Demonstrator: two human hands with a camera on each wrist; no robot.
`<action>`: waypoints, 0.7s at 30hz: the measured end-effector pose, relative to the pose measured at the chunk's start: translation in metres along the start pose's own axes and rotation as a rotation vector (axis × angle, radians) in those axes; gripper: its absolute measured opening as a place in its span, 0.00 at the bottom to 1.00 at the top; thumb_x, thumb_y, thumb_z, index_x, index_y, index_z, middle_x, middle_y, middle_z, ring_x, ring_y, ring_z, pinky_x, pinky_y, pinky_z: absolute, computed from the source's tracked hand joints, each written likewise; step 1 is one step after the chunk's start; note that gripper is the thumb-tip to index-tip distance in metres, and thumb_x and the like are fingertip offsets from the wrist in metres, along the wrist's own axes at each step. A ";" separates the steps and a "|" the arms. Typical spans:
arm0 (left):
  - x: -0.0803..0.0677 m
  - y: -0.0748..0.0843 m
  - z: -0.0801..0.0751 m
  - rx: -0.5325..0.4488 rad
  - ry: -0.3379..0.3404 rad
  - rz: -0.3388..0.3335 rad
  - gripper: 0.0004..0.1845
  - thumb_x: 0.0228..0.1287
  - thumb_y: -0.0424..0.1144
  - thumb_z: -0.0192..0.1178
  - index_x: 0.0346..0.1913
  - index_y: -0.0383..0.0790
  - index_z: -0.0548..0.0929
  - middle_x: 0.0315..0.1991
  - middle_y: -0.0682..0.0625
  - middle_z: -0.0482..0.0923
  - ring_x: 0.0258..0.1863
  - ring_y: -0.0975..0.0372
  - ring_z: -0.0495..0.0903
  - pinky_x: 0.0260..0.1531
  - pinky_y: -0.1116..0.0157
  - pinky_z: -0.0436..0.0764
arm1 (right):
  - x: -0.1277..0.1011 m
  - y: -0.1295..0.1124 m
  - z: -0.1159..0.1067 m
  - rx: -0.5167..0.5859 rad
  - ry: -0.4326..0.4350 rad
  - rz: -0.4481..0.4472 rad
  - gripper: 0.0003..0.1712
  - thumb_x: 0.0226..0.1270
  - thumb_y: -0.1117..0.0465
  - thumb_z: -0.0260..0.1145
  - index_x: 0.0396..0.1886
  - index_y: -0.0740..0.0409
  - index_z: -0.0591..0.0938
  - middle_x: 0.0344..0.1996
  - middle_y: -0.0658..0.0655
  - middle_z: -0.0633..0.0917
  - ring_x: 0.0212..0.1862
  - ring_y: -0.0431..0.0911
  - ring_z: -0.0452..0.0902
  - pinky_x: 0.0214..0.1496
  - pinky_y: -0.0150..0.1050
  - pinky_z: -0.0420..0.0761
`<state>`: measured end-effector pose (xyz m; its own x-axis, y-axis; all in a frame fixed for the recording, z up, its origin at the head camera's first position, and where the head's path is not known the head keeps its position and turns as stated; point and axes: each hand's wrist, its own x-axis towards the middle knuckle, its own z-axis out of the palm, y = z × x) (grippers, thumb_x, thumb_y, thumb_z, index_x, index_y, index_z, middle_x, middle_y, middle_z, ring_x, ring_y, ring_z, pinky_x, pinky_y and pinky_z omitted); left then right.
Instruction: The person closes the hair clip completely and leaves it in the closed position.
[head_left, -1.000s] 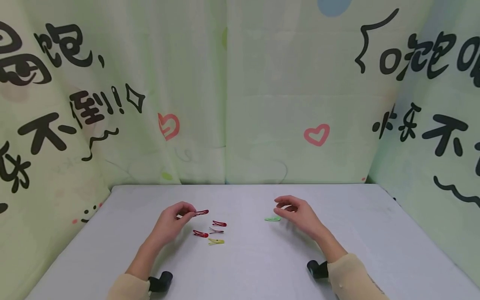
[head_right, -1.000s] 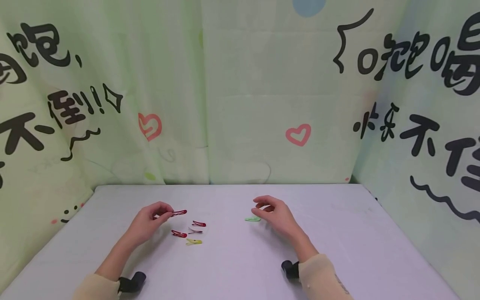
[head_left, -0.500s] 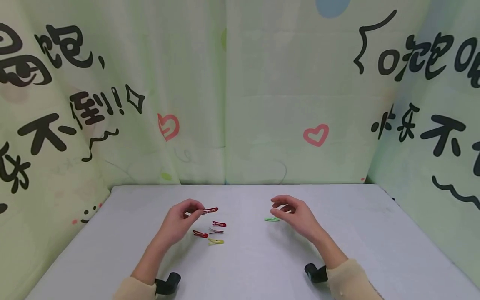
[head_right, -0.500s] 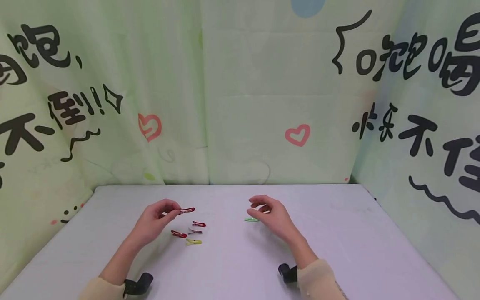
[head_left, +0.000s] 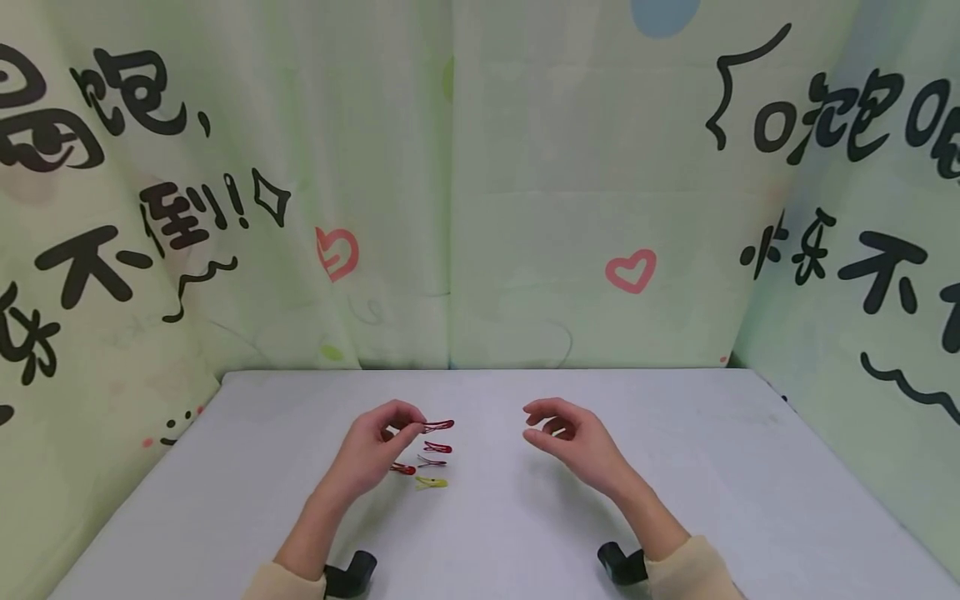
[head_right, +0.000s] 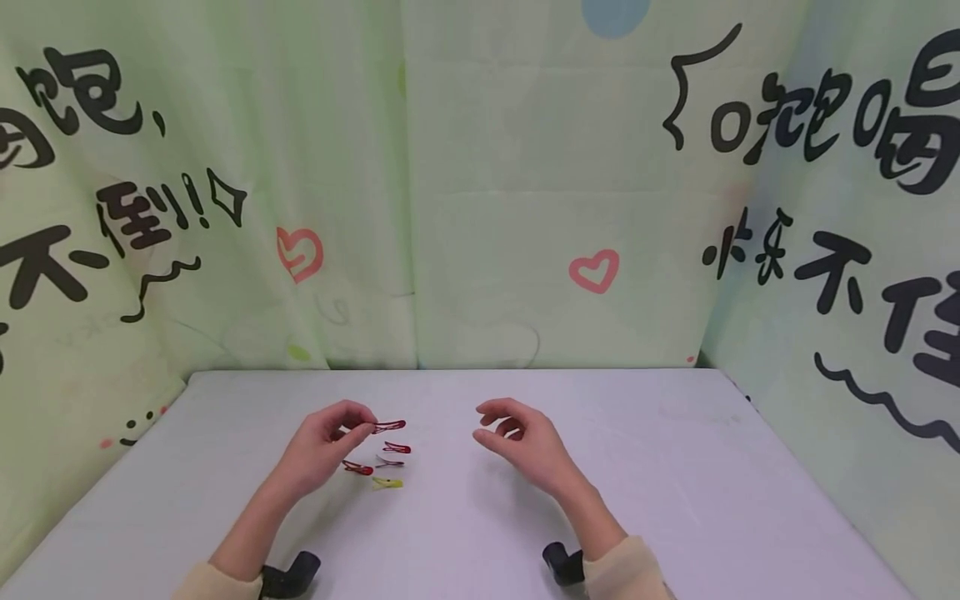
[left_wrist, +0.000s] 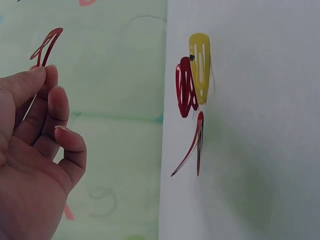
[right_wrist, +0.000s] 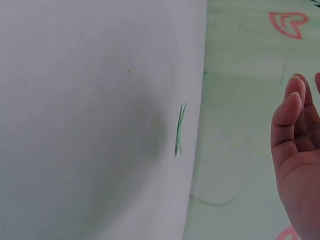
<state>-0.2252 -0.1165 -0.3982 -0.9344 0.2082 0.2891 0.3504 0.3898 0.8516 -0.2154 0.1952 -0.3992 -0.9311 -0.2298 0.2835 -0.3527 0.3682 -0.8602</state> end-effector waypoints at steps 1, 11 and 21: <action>-0.001 0.001 0.001 -0.016 -0.005 -0.007 0.05 0.68 0.30 0.65 0.41 0.44 0.85 0.37 0.50 0.83 0.36 0.53 0.79 0.34 0.63 0.80 | 0.000 -0.001 0.001 0.006 -0.001 -0.005 0.17 0.66 0.59 0.73 0.54 0.55 0.84 0.45 0.58 0.84 0.42 0.47 0.79 0.46 0.35 0.79; -0.006 0.009 0.006 -0.022 -0.027 0.022 0.05 0.68 0.31 0.65 0.42 0.44 0.85 0.37 0.52 0.82 0.35 0.56 0.78 0.32 0.65 0.80 | -0.002 -0.013 0.010 0.043 0.002 -0.042 0.17 0.66 0.60 0.73 0.54 0.55 0.84 0.44 0.60 0.85 0.40 0.47 0.79 0.45 0.35 0.79; -0.008 0.011 0.012 -0.093 -0.087 0.027 0.03 0.69 0.33 0.65 0.42 0.44 0.85 0.38 0.43 0.85 0.32 0.44 0.80 0.28 0.64 0.79 | -0.004 -0.023 0.019 0.064 -0.011 -0.078 0.17 0.66 0.61 0.73 0.53 0.54 0.84 0.42 0.53 0.85 0.39 0.46 0.79 0.44 0.35 0.79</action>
<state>-0.2130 -0.1028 -0.3965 -0.9142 0.2962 0.2765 0.3637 0.2987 0.8823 -0.2020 0.1703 -0.3892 -0.8997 -0.2653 0.3466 -0.4173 0.2902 -0.8612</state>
